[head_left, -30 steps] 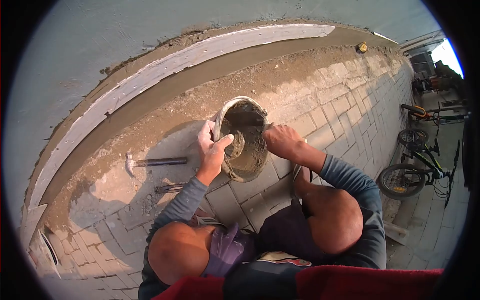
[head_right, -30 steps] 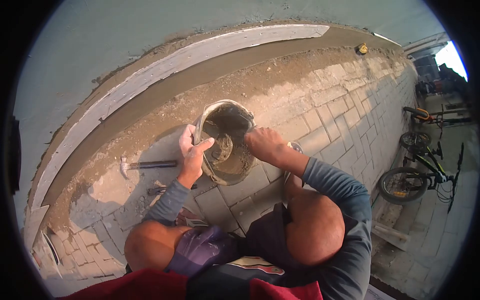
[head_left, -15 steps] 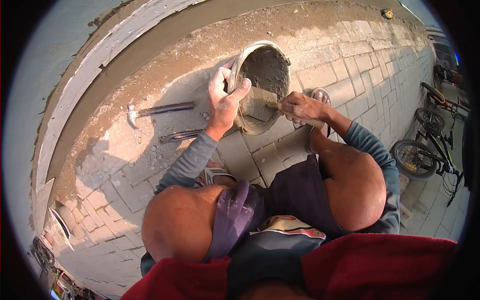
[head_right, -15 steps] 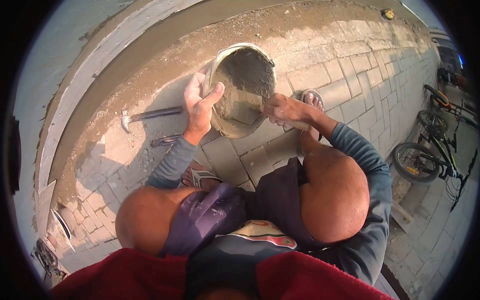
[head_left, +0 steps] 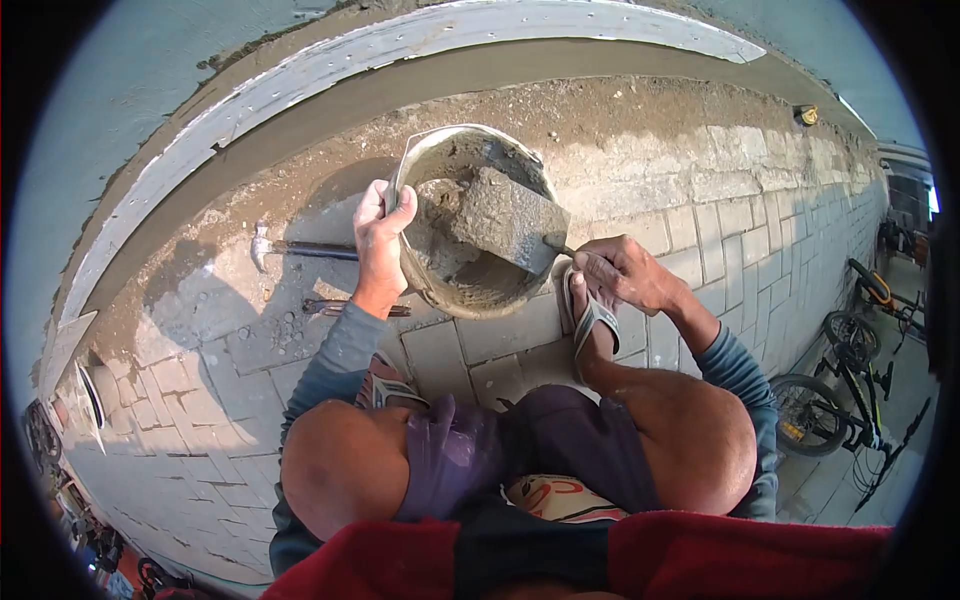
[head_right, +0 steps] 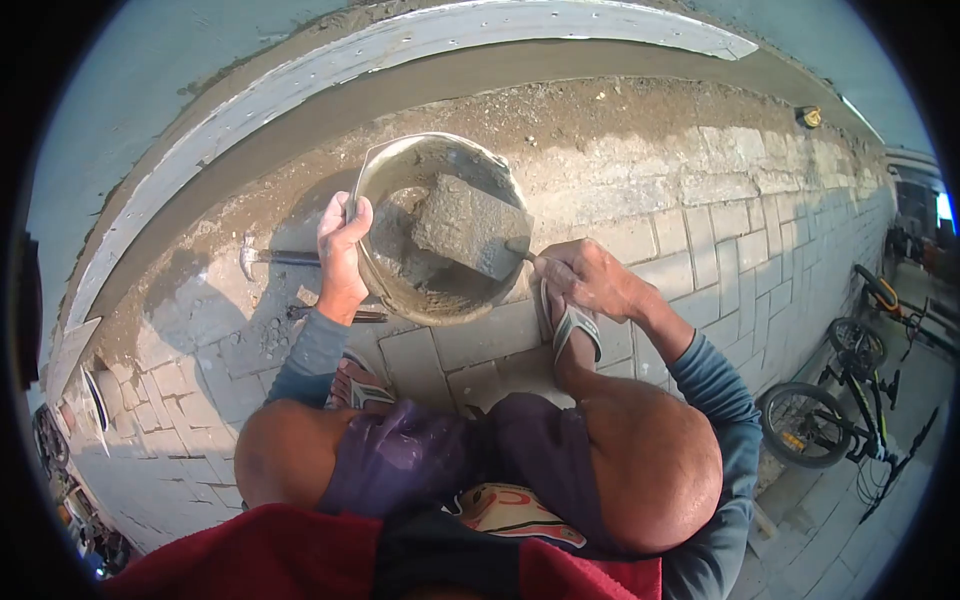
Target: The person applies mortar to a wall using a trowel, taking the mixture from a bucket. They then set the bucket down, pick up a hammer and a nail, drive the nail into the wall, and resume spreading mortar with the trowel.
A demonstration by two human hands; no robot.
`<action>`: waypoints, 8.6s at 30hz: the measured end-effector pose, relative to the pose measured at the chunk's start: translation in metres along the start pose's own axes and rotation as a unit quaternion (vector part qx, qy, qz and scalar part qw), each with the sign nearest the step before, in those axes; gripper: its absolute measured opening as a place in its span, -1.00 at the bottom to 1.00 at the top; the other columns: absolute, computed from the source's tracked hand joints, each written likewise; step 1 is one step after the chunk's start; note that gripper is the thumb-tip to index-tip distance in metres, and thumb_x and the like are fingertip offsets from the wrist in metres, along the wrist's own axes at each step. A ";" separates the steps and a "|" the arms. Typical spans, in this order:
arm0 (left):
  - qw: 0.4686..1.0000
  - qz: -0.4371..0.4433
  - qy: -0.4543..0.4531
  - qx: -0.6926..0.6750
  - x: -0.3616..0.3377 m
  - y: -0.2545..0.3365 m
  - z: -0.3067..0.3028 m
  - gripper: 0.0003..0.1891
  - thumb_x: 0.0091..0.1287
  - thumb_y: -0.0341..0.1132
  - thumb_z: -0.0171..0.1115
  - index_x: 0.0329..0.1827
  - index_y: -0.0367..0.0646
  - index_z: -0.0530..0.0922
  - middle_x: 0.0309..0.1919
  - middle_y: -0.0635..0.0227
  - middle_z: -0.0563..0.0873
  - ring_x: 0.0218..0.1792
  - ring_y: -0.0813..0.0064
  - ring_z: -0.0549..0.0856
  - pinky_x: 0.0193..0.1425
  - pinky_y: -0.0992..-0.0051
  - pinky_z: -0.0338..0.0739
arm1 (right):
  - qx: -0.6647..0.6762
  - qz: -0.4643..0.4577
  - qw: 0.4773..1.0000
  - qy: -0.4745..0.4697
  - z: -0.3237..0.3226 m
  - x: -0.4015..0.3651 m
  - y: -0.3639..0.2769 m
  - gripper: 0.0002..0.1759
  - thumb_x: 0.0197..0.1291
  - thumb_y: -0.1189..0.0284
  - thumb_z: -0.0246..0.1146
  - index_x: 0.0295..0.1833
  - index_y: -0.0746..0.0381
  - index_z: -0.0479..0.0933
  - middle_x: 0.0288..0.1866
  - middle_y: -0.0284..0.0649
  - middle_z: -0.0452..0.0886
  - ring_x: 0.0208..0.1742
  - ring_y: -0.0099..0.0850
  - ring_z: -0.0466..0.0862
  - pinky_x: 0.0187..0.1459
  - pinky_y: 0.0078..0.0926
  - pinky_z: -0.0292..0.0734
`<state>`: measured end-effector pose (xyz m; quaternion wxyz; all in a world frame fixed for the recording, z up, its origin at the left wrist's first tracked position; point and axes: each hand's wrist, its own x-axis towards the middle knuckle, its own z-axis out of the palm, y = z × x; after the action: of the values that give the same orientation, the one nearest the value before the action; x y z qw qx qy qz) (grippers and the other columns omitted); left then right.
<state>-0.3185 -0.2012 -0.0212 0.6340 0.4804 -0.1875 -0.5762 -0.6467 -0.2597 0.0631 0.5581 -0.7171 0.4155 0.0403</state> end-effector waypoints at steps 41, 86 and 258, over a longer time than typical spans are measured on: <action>0.938 0.123 0.270 0.177 -0.044 -0.027 0.030 -0.76 0.51 -0.27 0.27 -0.34 -0.10 0.46 -0.41 0.63 0.45 -0.30 0.75 0.38 -0.18 0.57 0.32 | -0.381 -0.429 0.761 0.302 -0.234 0.151 -0.074 -0.69 0.40 0.30 0.30 -0.04 0.37 0.68 -0.21 0.04 0.74 -0.32 0.04 0.75 -0.31 -0.10 0.65; 0.971 0.118 0.175 0.114 -0.028 -0.017 0.028 -0.75 0.46 -0.30 0.30 -0.35 -0.11 0.42 -0.42 0.63 0.42 -0.32 0.76 0.33 -0.19 0.59 0.24 | -0.422 -0.353 0.785 0.285 -0.215 0.135 -0.095 -0.75 0.39 0.37 0.32 -0.21 0.39 0.66 -0.40 0.03 0.69 -0.45 -0.03 0.69 -0.37 -0.10 0.54; 0.980 0.097 0.157 0.079 -0.020 -0.014 0.025 -0.83 0.44 -0.32 0.32 -0.30 -0.13 0.54 -0.41 0.63 0.50 -0.32 0.75 0.39 -0.17 0.59 0.26 | -0.365 -0.361 0.808 0.289 -0.191 0.147 -0.104 -0.68 0.42 0.36 0.27 0.04 0.44 0.64 -0.24 0.09 0.71 -0.31 0.04 0.70 -0.23 -0.12 0.61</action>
<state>-0.3512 -0.1912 -0.0147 0.6684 0.5929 -0.1768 -0.4129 -0.5621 -0.4967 0.1376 0.0834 -0.9448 0.2236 -0.2246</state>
